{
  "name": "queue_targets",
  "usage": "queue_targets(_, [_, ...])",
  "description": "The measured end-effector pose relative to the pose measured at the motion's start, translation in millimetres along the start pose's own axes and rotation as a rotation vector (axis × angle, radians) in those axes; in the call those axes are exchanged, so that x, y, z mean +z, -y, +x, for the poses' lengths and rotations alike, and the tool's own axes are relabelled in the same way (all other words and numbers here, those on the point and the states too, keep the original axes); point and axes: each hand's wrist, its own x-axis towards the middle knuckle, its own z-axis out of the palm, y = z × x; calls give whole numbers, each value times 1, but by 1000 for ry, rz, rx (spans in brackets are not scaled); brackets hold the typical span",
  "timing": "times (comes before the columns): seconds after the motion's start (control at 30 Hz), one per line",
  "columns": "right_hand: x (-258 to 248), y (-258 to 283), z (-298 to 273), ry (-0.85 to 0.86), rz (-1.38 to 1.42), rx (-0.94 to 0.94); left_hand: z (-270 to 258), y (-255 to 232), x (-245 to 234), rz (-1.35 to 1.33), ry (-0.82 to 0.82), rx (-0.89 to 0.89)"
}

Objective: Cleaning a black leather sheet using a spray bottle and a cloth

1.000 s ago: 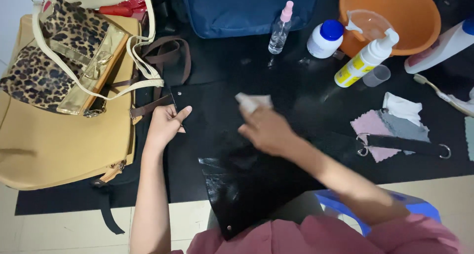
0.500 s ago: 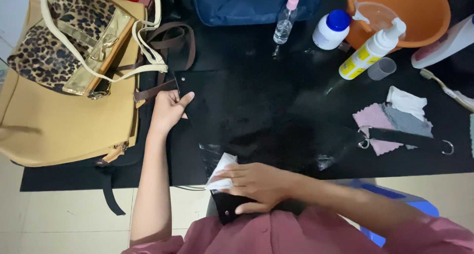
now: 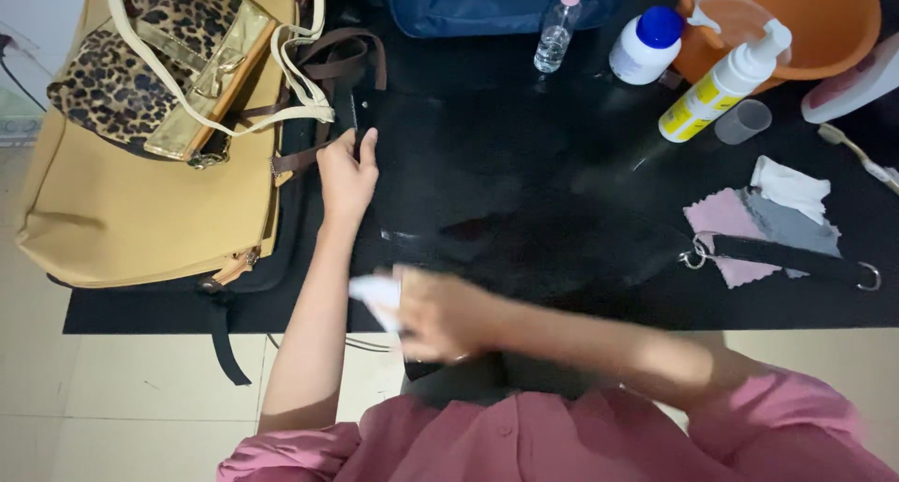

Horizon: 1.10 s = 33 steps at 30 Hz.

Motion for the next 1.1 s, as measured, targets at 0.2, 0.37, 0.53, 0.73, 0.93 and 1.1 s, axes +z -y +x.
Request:
queue_targets(0.2, [-33, 35, -32, 197, 731, 114, 0, -6, -4, -47, 5, -46])
queue_targets(0.37, [-103, -68, -57, 206, -205, 478, -1, -4, -1, -23, -27, -36])
queue_targets(0.53, [-136, -89, -34, -16, -937, 603, -7, -5, -1, 27, -55, -33])
queue_targets(0.73, [-39, -39, -37, 108, -522, 484, -5, -2, 0, 6, -30, -54])
queue_targets(0.93, [-27, 28, -30, 74, 45, 265, -6, -4, -2, 5, -10, -55])
queue_targets(1.1, [-47, -10, -71, 167, -17, 63, -8, -10, -1, -4, 43, -43])
